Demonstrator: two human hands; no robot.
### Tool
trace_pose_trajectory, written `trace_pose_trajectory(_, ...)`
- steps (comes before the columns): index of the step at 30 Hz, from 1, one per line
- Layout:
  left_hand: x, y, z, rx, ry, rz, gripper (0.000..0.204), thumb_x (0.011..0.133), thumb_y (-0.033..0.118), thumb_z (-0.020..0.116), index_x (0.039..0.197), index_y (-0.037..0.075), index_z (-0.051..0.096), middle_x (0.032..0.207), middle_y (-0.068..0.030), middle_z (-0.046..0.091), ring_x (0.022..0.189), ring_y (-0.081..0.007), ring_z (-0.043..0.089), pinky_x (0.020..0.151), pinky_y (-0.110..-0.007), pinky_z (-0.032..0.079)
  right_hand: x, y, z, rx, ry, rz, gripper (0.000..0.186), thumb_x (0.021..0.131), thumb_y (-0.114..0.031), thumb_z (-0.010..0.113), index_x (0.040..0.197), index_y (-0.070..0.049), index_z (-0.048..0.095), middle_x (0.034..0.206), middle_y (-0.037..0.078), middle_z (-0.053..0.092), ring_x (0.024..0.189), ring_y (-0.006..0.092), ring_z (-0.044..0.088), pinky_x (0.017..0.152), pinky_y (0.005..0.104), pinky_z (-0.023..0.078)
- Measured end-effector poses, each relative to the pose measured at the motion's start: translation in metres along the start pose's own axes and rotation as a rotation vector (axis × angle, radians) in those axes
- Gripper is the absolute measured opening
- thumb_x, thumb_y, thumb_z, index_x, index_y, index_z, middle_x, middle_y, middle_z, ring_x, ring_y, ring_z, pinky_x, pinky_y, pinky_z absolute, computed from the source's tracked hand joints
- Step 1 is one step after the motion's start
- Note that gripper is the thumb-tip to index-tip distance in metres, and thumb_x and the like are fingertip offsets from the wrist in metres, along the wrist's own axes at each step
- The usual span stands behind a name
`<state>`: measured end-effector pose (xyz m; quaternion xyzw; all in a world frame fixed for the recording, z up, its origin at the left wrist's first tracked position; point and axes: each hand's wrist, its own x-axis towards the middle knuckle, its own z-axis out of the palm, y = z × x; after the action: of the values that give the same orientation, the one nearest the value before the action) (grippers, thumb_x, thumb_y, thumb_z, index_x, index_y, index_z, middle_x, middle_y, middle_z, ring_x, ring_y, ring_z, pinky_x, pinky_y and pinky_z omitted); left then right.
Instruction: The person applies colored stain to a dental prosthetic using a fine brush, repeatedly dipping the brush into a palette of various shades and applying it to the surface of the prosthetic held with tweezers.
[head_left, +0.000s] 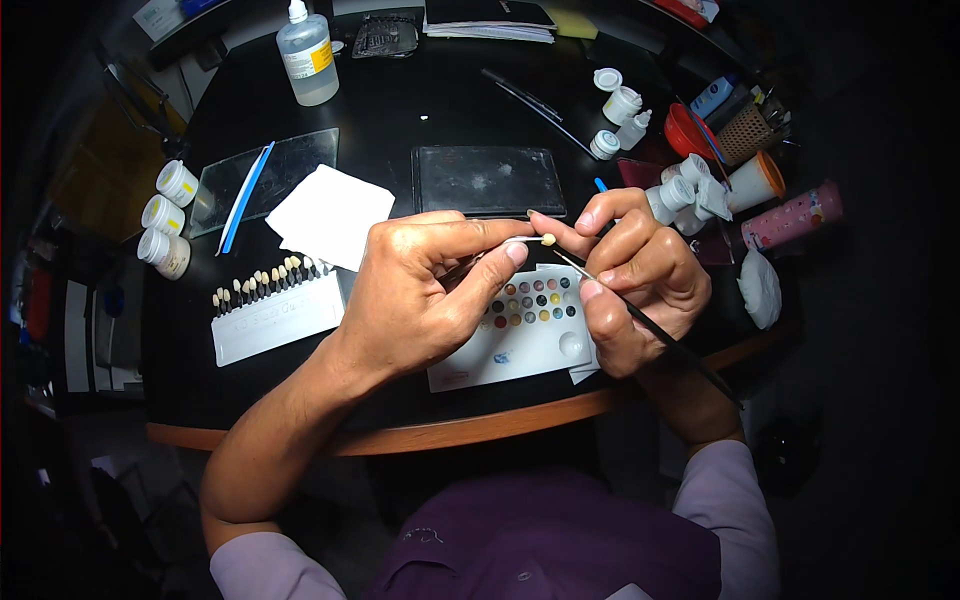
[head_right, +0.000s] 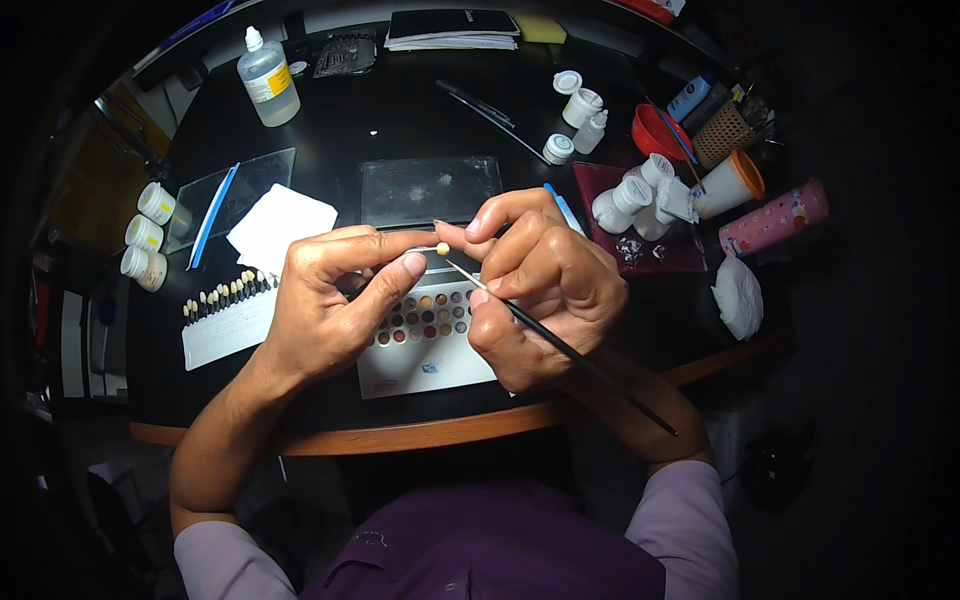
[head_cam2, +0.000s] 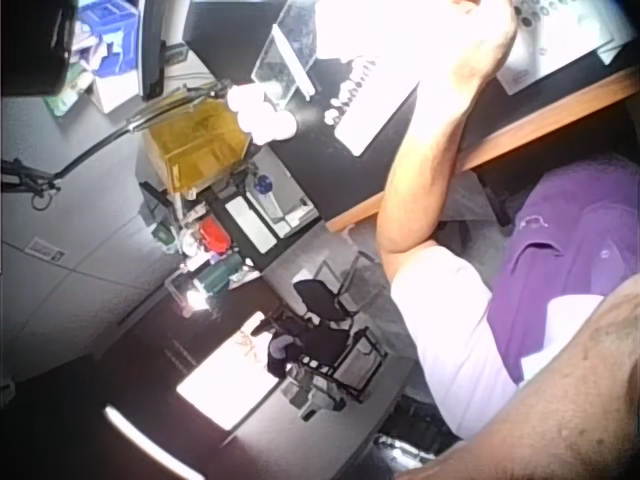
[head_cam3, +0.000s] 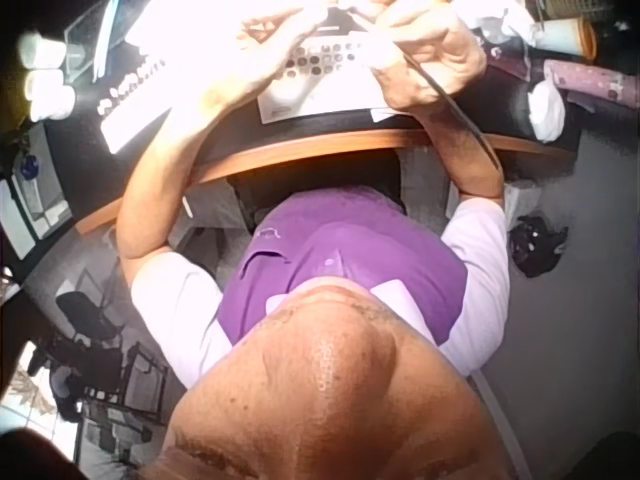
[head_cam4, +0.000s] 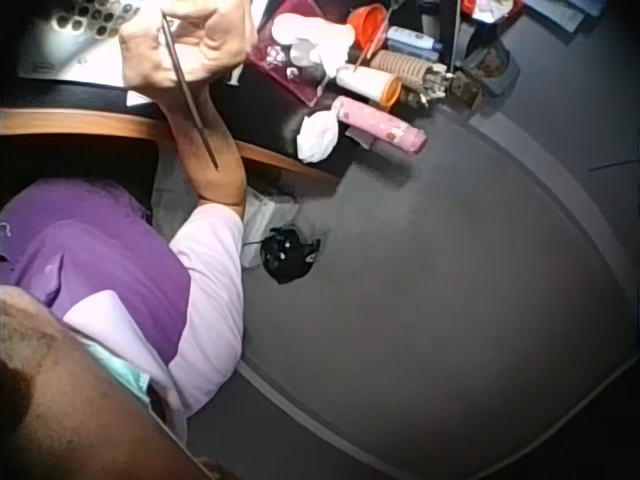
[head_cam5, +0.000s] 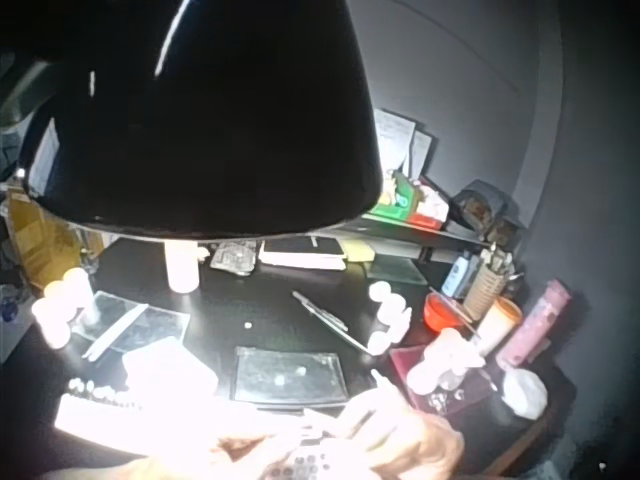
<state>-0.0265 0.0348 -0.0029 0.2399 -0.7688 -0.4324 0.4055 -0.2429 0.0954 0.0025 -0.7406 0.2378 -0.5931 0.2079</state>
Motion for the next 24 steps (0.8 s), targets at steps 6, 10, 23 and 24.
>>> trace_pose_trajectory(6,-0.0006,-0.004,0.0042,-0.062,0.002,-0.011,0.022,0.102,0.011,0.073,0.121,0.003,0.082,0.081,-0.0103,0.076,0.069,-0.0103,0.068,0.059,-0.026,0.049,-0.0046,-0.001,0.0037,0.077,0.1,0.074,0.019,0.083,0.016,0.063,0.092,0.001,0.055,0.091,0.013,0.061,0.112,0.0265,0.059,0.1,0.0551,0.065)
trace_pose_trajectory(10,-0.0001,0.0002,0.0051,-0.087,0.02,-0.048,0.021,0.101,0.011,0.074,0.118,0.001,0.083,0.083,-0.0129,0.078,0.067,-0.0108,0.068,0.058,-0.026,0.051,-0.0051,0.0,0.0036,0.07,0.091,0.08,0.019,0.084,0.017,0.062,0.093,0.001,0.055,0.092,0.014,0.061,0.112,0.026,0.058,0.1,0.0535,0.066)
trace_pose_trajectory(23,-0.0008,0.0,0.0035,-0.04,0.032,-0.015,0.021,0.101,0.012,0.075,0.117,0.001,0.083,0.082,-0.0114,0.077,0.065,-0.011,0.068,0.055,-0.025,0.049,-0.0041,-0.001,0.0033,0.054,0.045,0.057,0.021,0.085,0.018,0.06,0.096,0.002,0.051,0.094,0.016,0.058,0.116,0.0277,0.057,0.104,0.0598,0.063)
trace_pose_trajectory(24,-0.0012,-0.001,0.0047,-0.04,0.032,-0.016,0.021,0.101,0.012,0.075,0.117,0.001,0.083,0.082,-0.0114,0.077,0.065,-0.011,0.068,0.055,-0.025,0.049,-0.0039,-0.0013,0.0031,0.045,0.037,0.053,0.021,0.085,0.018,0.06,0.097,0.002,0.051,0.094,0.016,0.058,0.116,0.0279,0.057,0.104,0.0601,0.063)
